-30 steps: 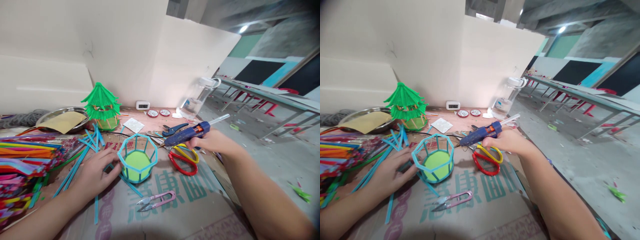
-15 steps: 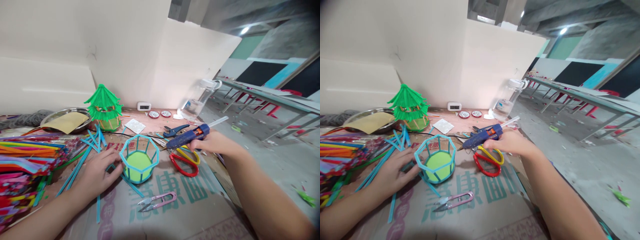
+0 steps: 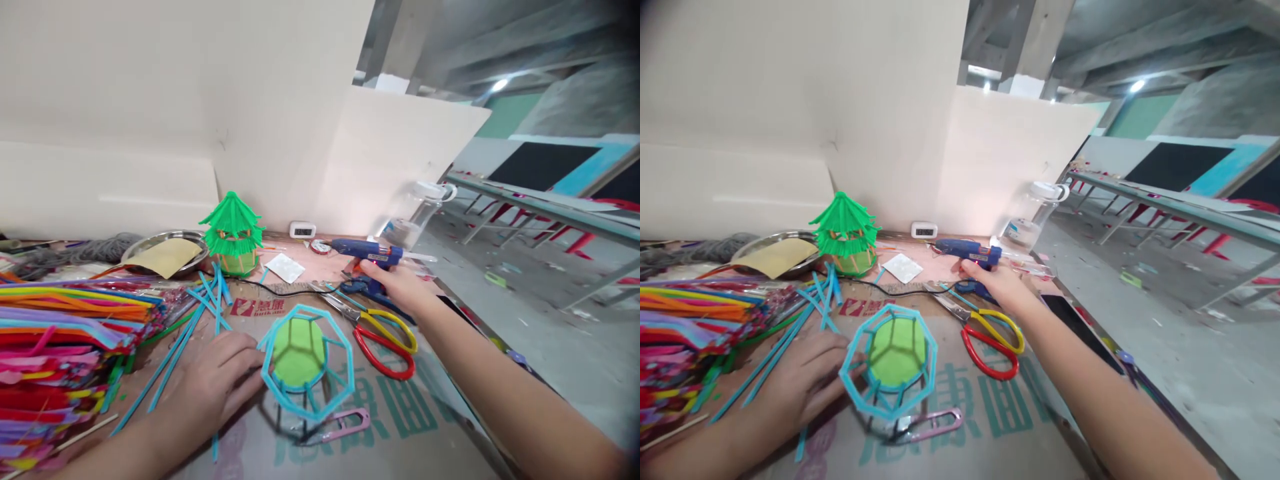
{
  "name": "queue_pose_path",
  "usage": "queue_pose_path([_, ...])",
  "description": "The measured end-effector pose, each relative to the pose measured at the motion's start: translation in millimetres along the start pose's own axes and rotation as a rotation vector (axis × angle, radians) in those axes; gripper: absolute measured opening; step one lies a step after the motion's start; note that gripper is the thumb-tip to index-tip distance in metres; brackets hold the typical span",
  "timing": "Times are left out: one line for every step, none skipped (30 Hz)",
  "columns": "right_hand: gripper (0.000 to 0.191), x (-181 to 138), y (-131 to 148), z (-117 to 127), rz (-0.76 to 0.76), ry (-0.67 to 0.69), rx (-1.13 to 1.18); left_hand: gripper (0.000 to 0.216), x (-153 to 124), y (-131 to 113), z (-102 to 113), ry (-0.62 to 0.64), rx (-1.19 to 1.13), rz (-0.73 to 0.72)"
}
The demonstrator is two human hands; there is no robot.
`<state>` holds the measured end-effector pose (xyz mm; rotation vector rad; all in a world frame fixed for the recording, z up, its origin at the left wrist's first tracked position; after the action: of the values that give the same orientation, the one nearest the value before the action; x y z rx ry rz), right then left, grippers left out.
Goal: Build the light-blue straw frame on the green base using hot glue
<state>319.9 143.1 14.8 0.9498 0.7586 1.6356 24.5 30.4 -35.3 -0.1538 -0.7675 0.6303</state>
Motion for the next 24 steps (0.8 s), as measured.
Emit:
queue_pose_path([0.042, 6, 0, -2, -0.027, -0.032, -0.03, 0.012, -2, 0, 1, 0.005, -0.001, -0.008])
queue_pose_path([0.042, 12, -1, -6, -0.052, -0.051, -0.06, 0.014, -3, 1, 1, 0.013, 0.0, -0.005])
queue_pose_path([0.042, 20, -2, -9, -0.069, -0.057, -0.074, 0.016, -4, 2, 1, 0.016, 0.003, 0.002])
queue_pose_path([0.043, 28, -4, -14, -0.084, -0.053, -0.08, 0.017, -4, 3, 1, 0.017, 0.007, 0.007])
queue_pose_path([0.045, 37, -7, -18, -0.103, -0.043, -0.094, 0.017, -5, 4, 1, 0.017, 0.008, 0.01])
queue_pose_path([0.047, 46, -11, -23, -0.117, -0.036, -0.116, 0.016, -5, 4, 1, 0.015, 0.01, 0.013])
queue_pose_path([0.048, 55, -15, -28, -0.129, -0.021, -0.155, 0.016, -4, 4, 1, 0.014, 0.01, 0.011])
queue_pose_path([0.048, 64, -20, -35, -0.135, 0.015, -0.197, 0.015, -4, 3, 1, 0.009, 0.008, 0.006])
queue_pose_path([0.048, 72, -24, -41, -0.136, 0.041, -0.23, 0.014, -3, 2, 1, 0.001, 0.007, 0.003])
queue_pose_path([0.047, 79, -28, -47, -0.142, 0.06, -0.252, 0.012, -2, 2, 1, -0.008, 0.006, 0.002])
queue_pose_path([0.047, 84, -32, -53, -0.15, 0.075, -0.268, 0.01, -1, 3, 1, -0.02, 0.006, 0.005])
queue_pose_path([0.046, 89, -36, -59, -0.161, 0.086, -0.281, 0.008, 1, 4, 0, -0.027, 0.004, 0.014])
queue_pose_path([0.045, 92, -40, -65, -0.175, 0.099, -0.293, 0.007, 2, 5, 0, -0.031, 0.001, 0.027])
queue_pose_path([0.044, 94, -44, -71, -0.192, 0.115, -0.308, 0.008, 3, 7, -1, -0.03, -0.003, 0.05])
queue_pose_path([0.043, 95, -48, -77, -0.208, 0.136, -0.323, 0.01, 4, 10, -2, -0.027, -0.007, 0.075])
queue_pose_path([0.042, 95, -51, -82, -0.222, 0.157, -0.338, 0.012, 4, 12, -3, -0.026, -0.014, 0.097])
queue_pose_path([0.041, 96, -53, -87, -0.233, 0.177, -0.351, 0.013, 5, 14, -3, -0.025, -0.019, 0.115])
queue_pose_path([0.04, 95, -54, -90, -0.238, 0.194, -0.362, 0.013, 5, 16, -3, -0.021, -0.019, 0.129])
queue_pose_path([0.039, 95, -54, -93, -0.236, 0.205, -0.373, 0.012, 6, 18, -3, -0.01, -0.014, 0.141])
queue_pose_path([0.038, 95, -53, -94, -0.23, 0.211, -0.387, 0.011, 6, 19, -3, 0.009, -0.002, 0.146])
queue_pose_path([0.037, 95, -51, -93, -0.221, 0.21, -0.404, 0.012, 7, 20, -2, 0.032, 0.016, 0.143])
queue_pose_path([0.037, 95, -48, -92, -0.21, 0.206, -0.425, 0.014, 8, 20, 0, 0.054, 0.041, 0.137])
queue_pose_path([0.037, 93, -44, -89, -0.197, 0.2, -0.447, 0.017, 8, 21, 2, 0.073, 0.072, 0.124])
queue_pose_path([0.039, 91, -40, -85, -0.181, 0.189, -0.47, 0.019, 8, 21, 6, 0.088, 0.105, 0.108])
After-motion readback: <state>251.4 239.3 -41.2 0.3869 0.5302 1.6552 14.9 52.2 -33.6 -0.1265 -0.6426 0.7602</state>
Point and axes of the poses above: each hand's wrist, its own x-axis towards the middle knuckle, its own z-axis out of the back of the hand, y = z × x, the point moved 6 cm from there along x, towards the middle knuckle, and after that the axes turned 5 degrees about -x, right-handed, at the moved point
